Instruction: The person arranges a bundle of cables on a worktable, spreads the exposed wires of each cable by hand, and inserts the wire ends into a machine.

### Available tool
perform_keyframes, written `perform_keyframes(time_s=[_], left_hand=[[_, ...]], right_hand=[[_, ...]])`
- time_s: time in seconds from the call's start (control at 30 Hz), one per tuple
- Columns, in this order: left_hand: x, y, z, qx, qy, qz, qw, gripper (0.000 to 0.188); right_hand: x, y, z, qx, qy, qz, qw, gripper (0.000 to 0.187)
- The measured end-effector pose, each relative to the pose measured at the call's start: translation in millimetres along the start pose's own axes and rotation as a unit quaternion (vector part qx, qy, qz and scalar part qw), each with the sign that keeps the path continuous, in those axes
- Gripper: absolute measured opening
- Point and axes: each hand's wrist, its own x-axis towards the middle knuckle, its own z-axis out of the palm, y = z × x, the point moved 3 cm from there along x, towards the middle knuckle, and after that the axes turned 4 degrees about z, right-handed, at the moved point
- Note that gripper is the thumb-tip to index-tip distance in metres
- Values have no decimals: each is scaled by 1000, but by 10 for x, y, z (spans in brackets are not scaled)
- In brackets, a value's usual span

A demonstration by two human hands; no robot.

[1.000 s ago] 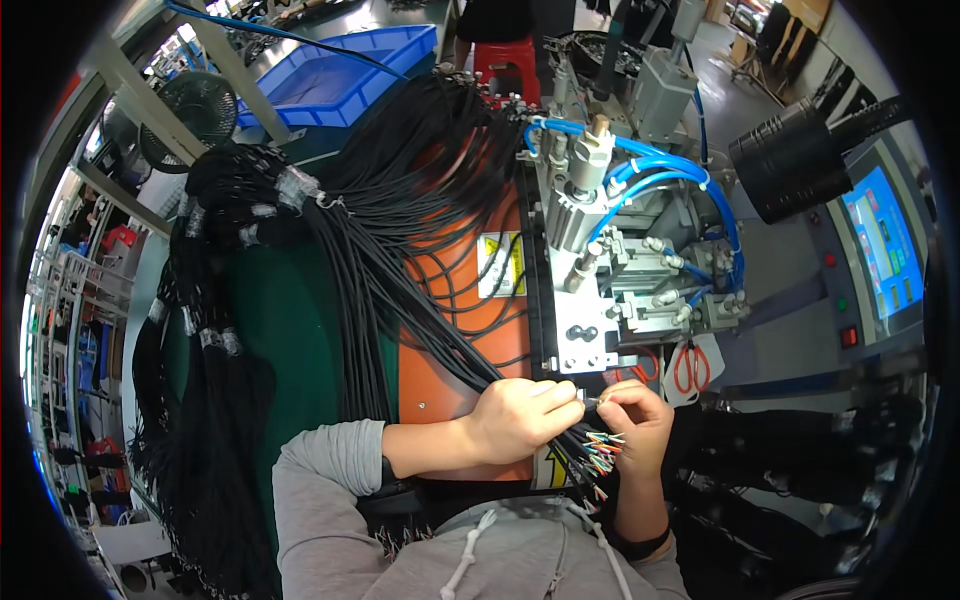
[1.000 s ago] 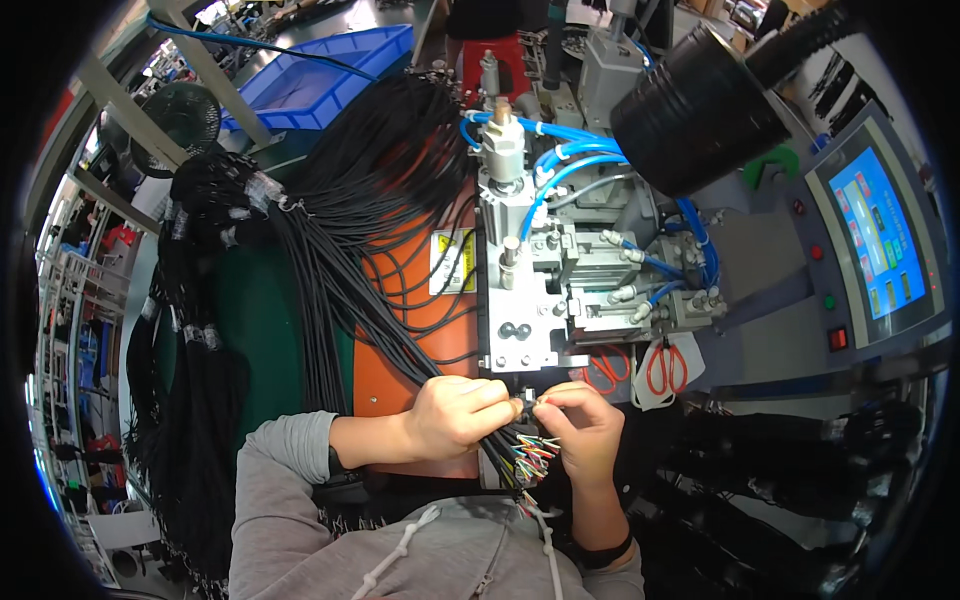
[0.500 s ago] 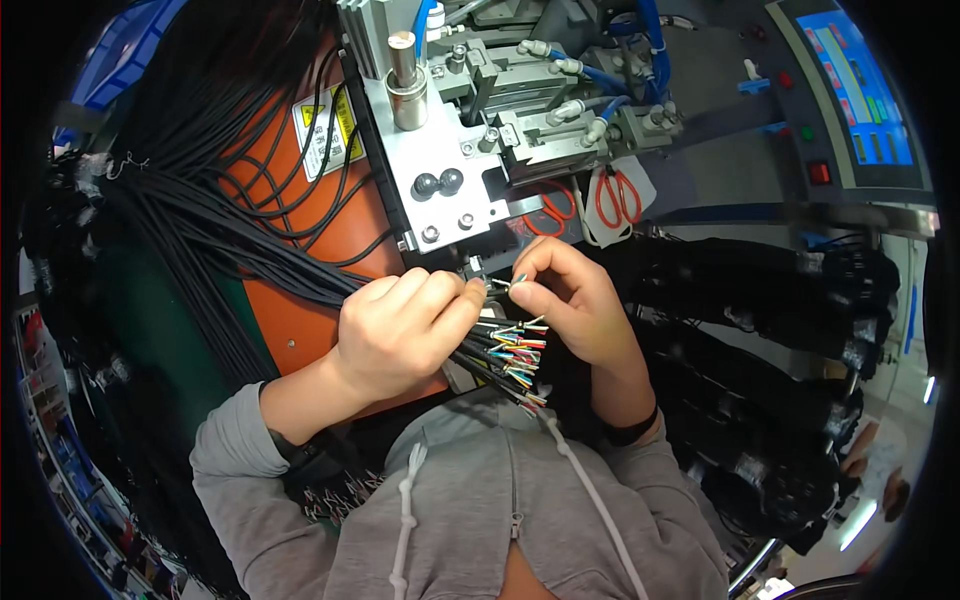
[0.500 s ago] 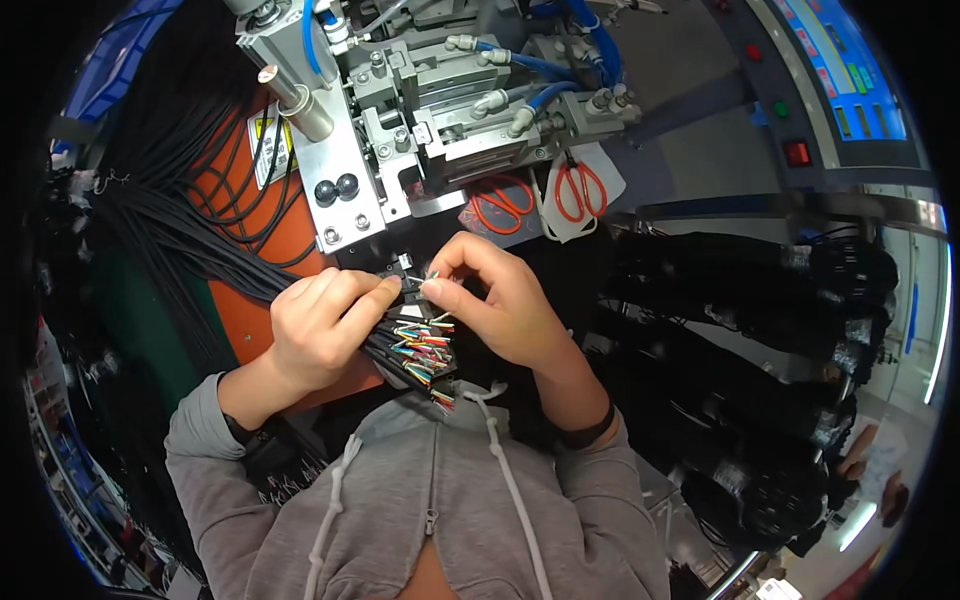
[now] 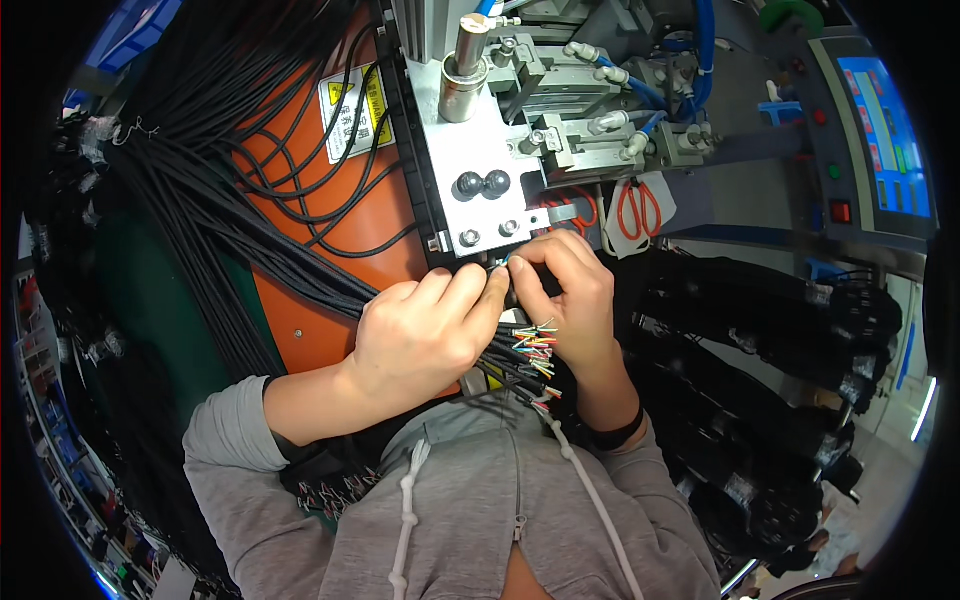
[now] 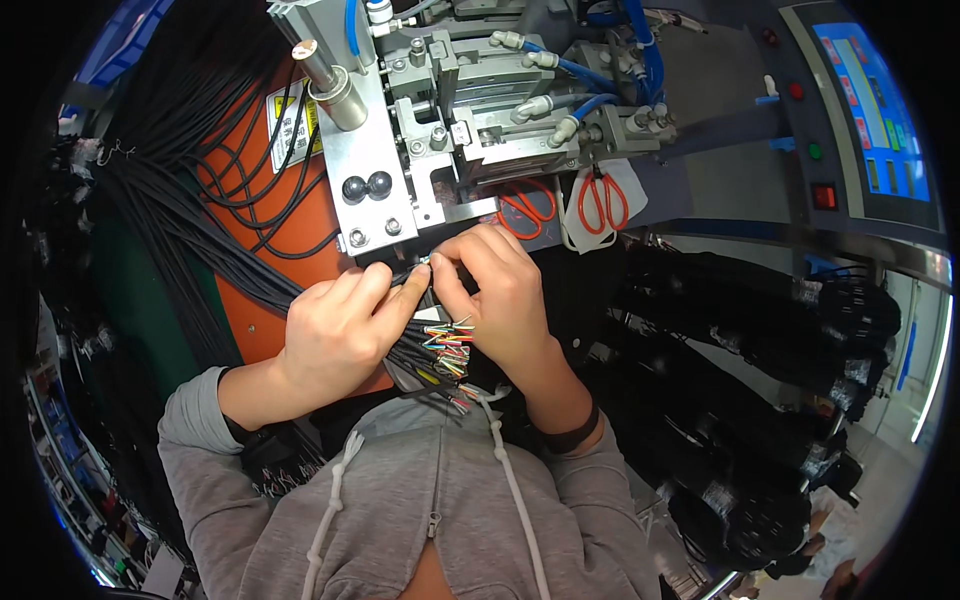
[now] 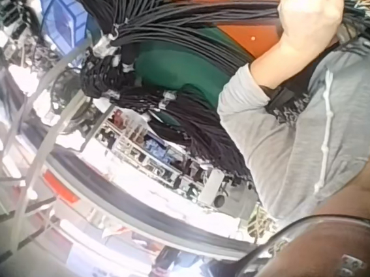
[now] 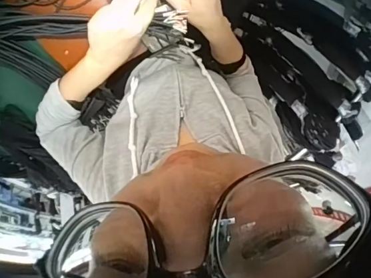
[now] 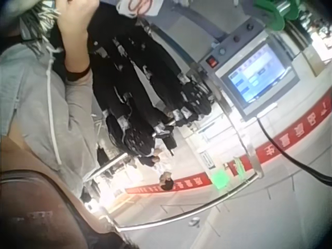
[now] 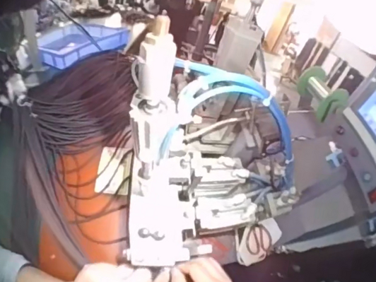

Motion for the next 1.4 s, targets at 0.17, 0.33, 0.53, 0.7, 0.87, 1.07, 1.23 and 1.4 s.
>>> perform_keyframes(time_s=[0.17,0.33,0.53,0.7,0.87,1.07,1.23,1.4], left_hand=[[1,21,-10,17,-15,-33,999,34],[23,-5,-10,2,-16,-27,1000,32],[47,-32,23,-19,8,-19,1000,30],[21,-73,-15,-27,18,-27,999,28],[83,-54,-106,13,46,-21,999,24],[-102,-13,-80,10,-29,-71,997,19],[-107,-30,-73,88,-59,-102,989,13],[-130,-101,-72,-102,5,-27,994,18]], right_hand=[[-4,24,60,-5,0,-14,1000,8],[-32,81,133,33,49,-15,998,9],[-161,317,215,165,20,150,975,9],[-97,236,206,147,22,131,980,9],[-90,102,119,95,77,49,991,11],[-200,309,196,224,27,214,950,10],[-82,112,-42,185,-18,-44,982,11],[-192,146,-65,302,-97,-127,940,19]])
